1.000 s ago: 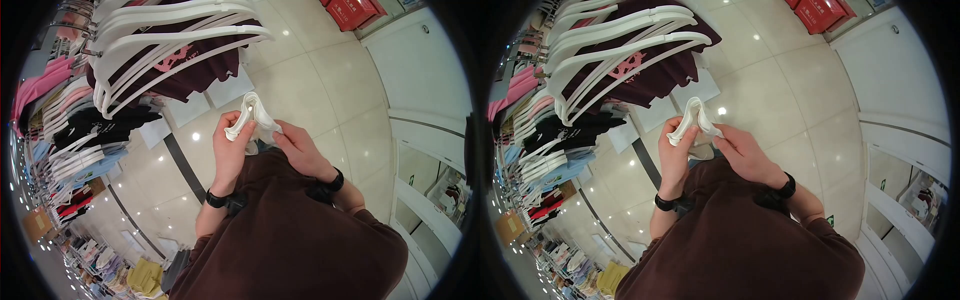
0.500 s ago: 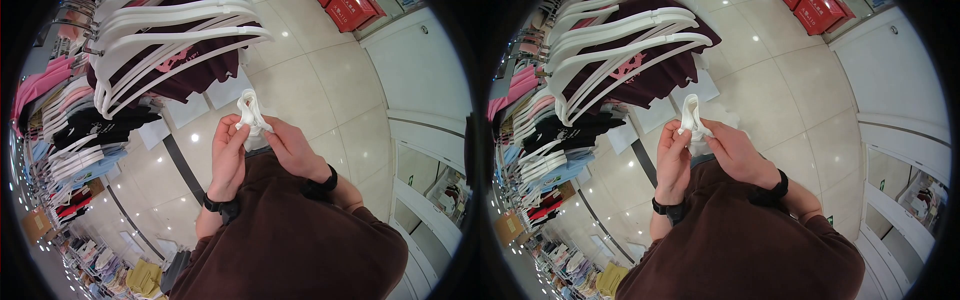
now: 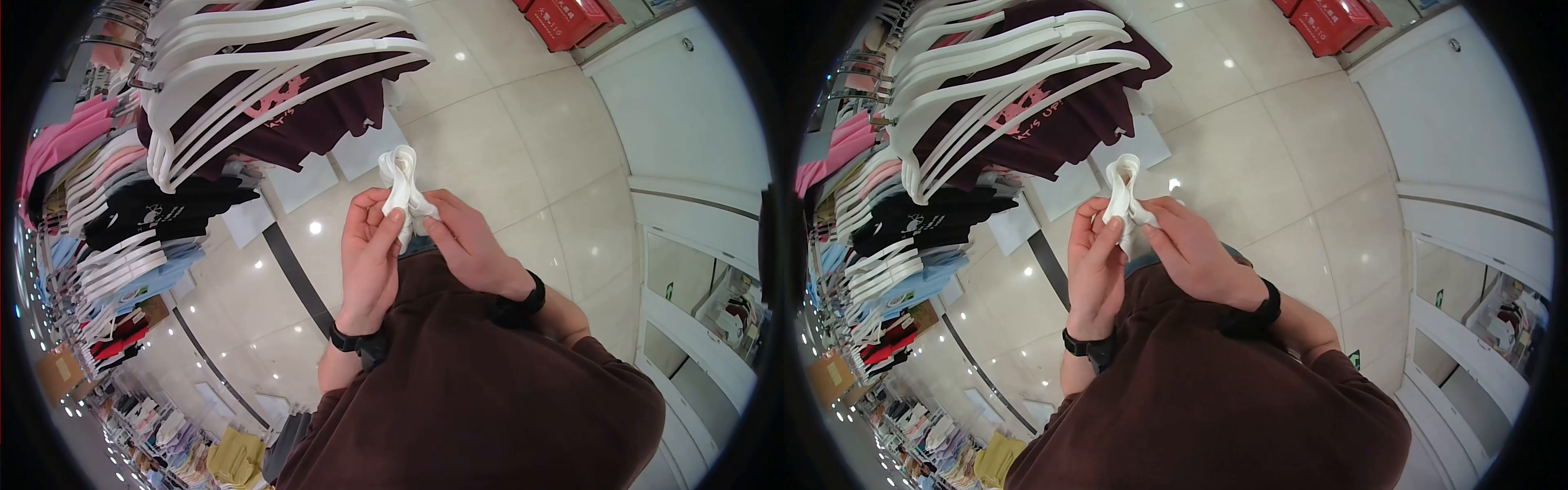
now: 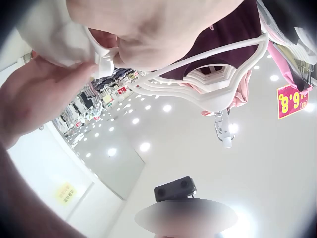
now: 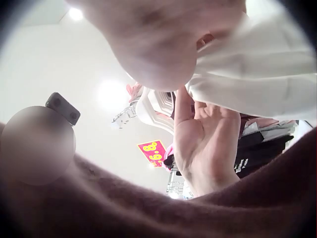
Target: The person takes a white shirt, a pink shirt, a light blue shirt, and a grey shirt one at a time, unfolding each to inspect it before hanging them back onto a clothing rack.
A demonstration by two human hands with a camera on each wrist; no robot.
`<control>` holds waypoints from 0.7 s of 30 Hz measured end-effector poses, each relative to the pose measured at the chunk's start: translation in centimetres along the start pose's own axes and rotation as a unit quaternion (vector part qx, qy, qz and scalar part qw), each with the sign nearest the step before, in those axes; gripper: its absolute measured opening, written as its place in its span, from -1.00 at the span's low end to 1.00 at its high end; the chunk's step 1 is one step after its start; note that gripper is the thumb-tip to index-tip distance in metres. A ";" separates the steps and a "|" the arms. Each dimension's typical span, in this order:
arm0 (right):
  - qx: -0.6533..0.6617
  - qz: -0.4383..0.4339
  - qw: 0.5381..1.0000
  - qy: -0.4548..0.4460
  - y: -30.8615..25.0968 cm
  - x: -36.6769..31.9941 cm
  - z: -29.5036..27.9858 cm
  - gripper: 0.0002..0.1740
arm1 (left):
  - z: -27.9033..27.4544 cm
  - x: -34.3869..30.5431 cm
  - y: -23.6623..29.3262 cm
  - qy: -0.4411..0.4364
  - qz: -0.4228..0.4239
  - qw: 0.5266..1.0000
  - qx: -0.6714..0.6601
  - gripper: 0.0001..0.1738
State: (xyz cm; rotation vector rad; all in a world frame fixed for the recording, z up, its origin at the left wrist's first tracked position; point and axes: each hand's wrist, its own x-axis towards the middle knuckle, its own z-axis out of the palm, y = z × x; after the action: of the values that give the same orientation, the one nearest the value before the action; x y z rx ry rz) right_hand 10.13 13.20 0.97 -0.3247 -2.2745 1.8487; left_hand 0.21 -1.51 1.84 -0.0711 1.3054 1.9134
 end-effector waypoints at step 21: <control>0.011 0.059 0.998 -0.020 -0.4 -0.4 0.2 -0.51 | 0.6 -2.4 0.5 -0.099 0.130 0.974 0.155 -0.48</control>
State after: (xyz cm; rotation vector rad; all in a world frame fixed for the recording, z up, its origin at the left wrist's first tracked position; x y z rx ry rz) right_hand 10.44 12.84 1.35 -0.4325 -2.3057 1.9517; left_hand 1.70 -2.54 3.61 0.4593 1.5138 1.8477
